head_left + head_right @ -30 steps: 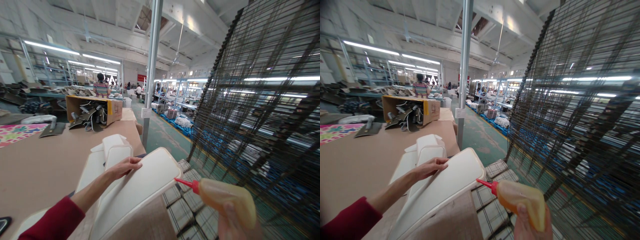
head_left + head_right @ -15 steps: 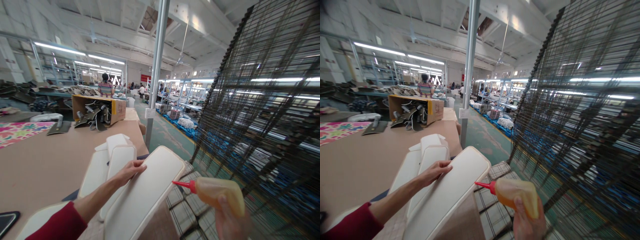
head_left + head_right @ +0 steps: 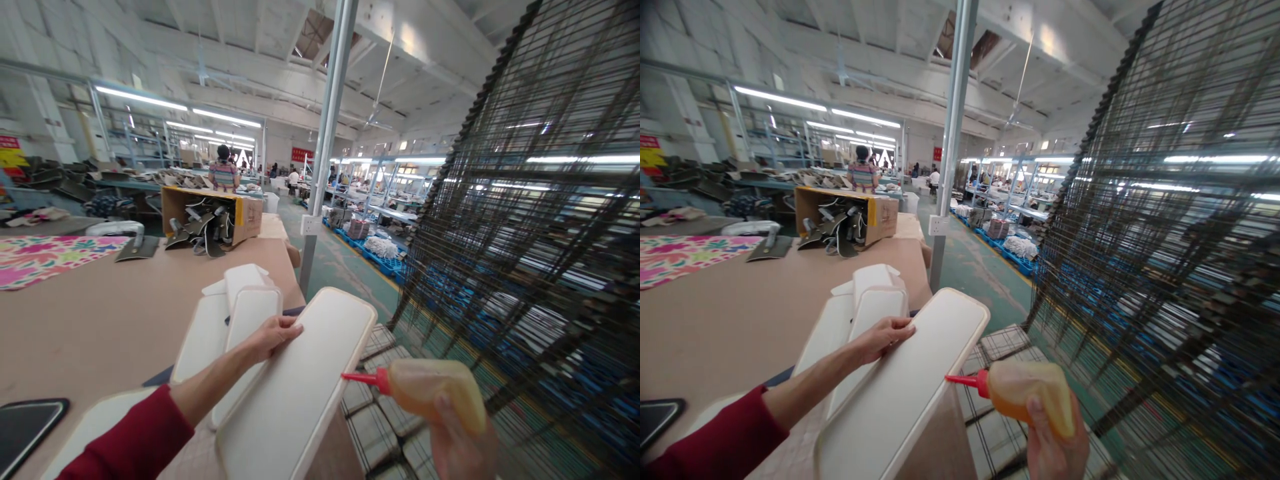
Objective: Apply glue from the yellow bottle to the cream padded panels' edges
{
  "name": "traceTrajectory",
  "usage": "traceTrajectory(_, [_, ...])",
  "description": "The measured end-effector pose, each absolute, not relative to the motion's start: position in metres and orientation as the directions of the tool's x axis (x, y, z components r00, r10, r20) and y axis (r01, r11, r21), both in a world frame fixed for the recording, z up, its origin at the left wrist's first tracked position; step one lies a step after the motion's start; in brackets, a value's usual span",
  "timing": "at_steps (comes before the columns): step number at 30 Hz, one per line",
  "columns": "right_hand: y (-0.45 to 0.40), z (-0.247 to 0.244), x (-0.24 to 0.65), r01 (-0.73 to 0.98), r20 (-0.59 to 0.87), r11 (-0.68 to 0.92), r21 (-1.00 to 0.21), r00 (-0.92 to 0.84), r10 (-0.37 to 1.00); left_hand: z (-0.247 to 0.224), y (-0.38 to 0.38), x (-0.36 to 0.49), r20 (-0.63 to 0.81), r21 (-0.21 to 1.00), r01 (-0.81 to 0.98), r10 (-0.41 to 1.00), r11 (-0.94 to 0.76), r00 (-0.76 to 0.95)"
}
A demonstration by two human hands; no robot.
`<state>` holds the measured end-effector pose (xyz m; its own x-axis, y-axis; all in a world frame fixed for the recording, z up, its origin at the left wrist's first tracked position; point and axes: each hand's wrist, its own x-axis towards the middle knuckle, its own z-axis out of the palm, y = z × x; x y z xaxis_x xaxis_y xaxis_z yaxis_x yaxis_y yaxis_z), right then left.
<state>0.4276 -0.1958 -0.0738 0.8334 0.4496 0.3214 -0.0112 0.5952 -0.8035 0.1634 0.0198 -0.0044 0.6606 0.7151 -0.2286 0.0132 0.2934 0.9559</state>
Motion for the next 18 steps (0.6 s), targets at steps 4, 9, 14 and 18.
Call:
traceTrajectory(4, [-0.198,-0.078,0.429,-0.033,0.293,0.581,-0.813,0.840,0.457,-0.002,0.024,0.162,-0.243,0.950,0.022,0.698,0.310,0.674])
traceTrajectory(9, [-0.201,-0.078,0.427,-0.061,0.298,0.577,-0.815,0.809,0.506,-0.003,0.029,0.162,-0.257,0.944,0.028,0.682,0.328,0.685])
traceTrajectory(14, [-0.202,-0.070,0.422,-0.073,0.259,0.581,-0.811,0.845,0.468,-0.006,0.033,0.164,-0.276,0.944,0.057,0.681,0.326,0.678])
traceTrajectory(18, [-0.206,-0.067,0.419,-0.074,0.237,0.555,-0.829,0.852,0.467,-0.006,0.035,0.166,-0.283,0.944,0.067,0.689,0.324,0.667])
